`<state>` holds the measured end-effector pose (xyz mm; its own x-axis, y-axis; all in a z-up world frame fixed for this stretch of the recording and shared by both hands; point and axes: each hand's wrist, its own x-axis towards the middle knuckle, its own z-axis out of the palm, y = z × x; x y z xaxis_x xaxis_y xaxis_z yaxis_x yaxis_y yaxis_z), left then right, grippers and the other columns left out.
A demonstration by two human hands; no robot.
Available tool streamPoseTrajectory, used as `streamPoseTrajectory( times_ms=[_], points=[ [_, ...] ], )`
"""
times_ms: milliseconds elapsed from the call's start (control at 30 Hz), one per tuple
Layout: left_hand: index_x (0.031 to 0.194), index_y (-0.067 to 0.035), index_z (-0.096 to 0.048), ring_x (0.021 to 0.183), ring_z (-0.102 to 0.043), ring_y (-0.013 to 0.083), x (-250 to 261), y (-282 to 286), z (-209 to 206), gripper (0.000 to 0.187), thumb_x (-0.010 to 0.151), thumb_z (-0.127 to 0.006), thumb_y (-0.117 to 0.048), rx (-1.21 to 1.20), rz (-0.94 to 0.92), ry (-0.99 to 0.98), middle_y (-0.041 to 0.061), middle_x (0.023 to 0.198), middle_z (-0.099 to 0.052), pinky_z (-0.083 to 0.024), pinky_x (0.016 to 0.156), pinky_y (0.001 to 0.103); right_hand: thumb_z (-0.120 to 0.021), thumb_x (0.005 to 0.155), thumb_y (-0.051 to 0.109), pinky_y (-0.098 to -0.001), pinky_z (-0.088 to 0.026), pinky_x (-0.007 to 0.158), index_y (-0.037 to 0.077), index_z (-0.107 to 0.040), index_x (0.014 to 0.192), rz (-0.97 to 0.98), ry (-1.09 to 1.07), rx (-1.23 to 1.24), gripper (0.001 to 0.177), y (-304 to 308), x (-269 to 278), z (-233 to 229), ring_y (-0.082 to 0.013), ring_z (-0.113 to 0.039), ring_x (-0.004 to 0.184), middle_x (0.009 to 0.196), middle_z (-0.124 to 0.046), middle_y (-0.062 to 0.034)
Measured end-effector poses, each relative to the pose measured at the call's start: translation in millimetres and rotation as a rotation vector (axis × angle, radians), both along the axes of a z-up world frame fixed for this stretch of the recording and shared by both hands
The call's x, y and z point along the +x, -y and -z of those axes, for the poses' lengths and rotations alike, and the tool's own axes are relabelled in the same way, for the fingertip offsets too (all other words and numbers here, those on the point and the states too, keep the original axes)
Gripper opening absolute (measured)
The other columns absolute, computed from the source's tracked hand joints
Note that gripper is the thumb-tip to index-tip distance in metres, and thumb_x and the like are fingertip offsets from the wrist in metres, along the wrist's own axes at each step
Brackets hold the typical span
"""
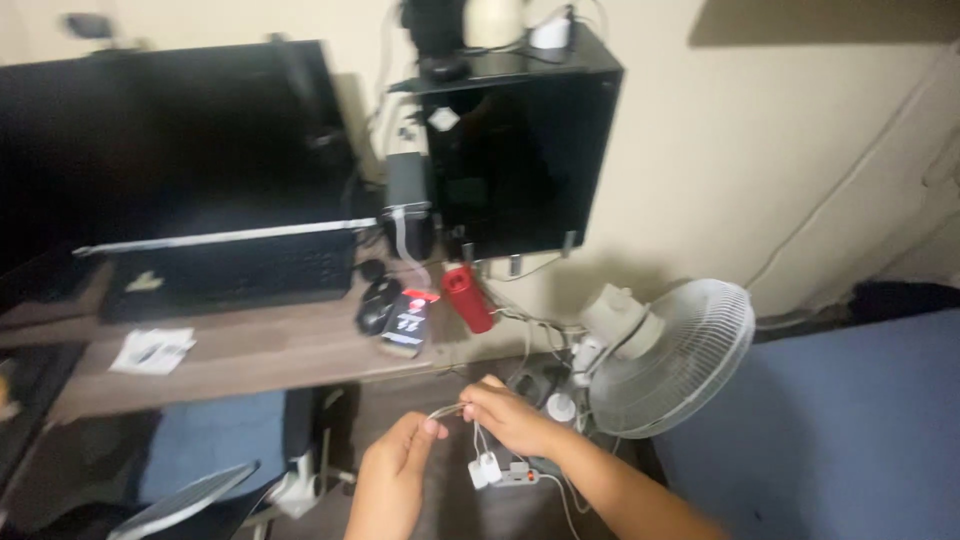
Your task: The person organizes a tangle of white cables and power strips on the floor, then picks up a red portable fan and places it on a desk. They continue to untangle and arrange the cables near a standing fan and a power strip.
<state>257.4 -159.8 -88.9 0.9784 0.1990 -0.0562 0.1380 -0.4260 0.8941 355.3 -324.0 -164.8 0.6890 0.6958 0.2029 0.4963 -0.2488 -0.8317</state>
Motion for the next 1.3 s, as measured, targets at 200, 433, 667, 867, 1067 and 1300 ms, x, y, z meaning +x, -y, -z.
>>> streamPoseTrajectory(
  times_ms=[200, 433, 667, 867, 1067, 1300],
  points=[
    [0.079, -0.006, -0.062, 0.062, -0.056, 0.0126, 75.0, 54.4, 12.9, 0.027, 0.082, -0.047, -0.028, -0.027, -0.016, 0.096, 0.006, 0.066, -0.063, -0.044, 0.063, 0.026, -0.049, 0.085, 0.021, -0.0395, -0.038, 0.076, 0.005, -0.053, 0.088, -0.085, 0.285, -0.252, 0.017, 55.1, 75.7, 2.6, -0.0322, -0.046, 0.088, 0.088, -0.05, -0.0141],
    [0.091, -0.004, -0.066, 0.056, -0.035, 0.017, 141.9, 112.9, 7.4, 0.029, 0.093, -0.046, -0.025, -0.182, -0.074, -0.066, 0.011, 0.065, -0.047, -0.03, 0.052, 0.03, -0.046, 0.08, 0.025, -0.0439, -0.042, 0.07, 0.01, -0.056, 0.099, -0.069, -0.083, -0.581, 0.026, 83.5, 151.0, 69.7, -0.0352, -0.056, 0.083, 0.091, -0.059, -0.0161],
    [0.086, 0.0, -0.063, 0.082, -0.051, 0.0074, 163.5, 125.7, 20.9, 0.025, 0.085, -0.046, -0.018, -0.283, 0.067, 0.09, 0.004, 0.082, -0.061, -0.036, 0.079, 0.02, -0.044, 0.09, 0.025, -0.0359, -0.045, 0.071, 0.006, -0.054, 0.093, 0.026, -0.224, -0.126, 0.022, 104.4, 210.2, 83.4, -0.0253, -0.057, 0.077, 0.082, -0.059, -0.0119],
    [0.1, 0.004, -0.059, 0.09, -0.053, 0.0108, 148.3, 110.4, 85.2, 0.024, 0.088, -0.044, -0.01, -0.379, 0.35, 0.195, 0.007, 0.092, -0.062, -0.035, 0.082, 0.023, -0.047, 0.085, 0.015, -0.03, -0.045, 0.081, 0.004, -0.056, 0.091, -0.067, -0.294, 0.046, 0.016, 162.2, 275.8, 30.3, -0.0188, -0.057, 0.085, 0.089, -0.059, -0.0084],
    [0.106, -0.006, -0.063, 0.05, -0.033, 0.0085, 156.1, 147.9, 110.1, 0.028, 0.082, -0.049, -0.013, -0.442, 0.124, -0.275, -0.004, 0.054, -0.036, -0.026, 0.047, 0.023, -0.045, 0.09, 0.018, -0.0277, -0.044, 0.084, 0.007, -0.057, 0.097, 0.069, -0.119, -0.016, 0.019, 230.7, 302.9, -9.4, -0.0153, -0.057, 0.091, 0.094, -0.06, -0.006],
    [0.098, -0.011, -0.058, 0.062, -0.051, 0.024, 195.6, 201.8, 116.2, 0.021, 0.086, -0.044, -0.02, -0.054, 0.229, -0.23, 0.01, 0.066, -0.053, -0.043, 0.057, 0.033, -0.048, 0.088, 0.013, -0.0297, -0.042, 0.08, 0.002, -0.056, 0.095, 0.228, 0.03, -0.054, 0.015, 271.4, 333.3, 24.0, -0.0195, -0.055, 0.089, 0.093, -0.06, -0.0113]
  ],
)
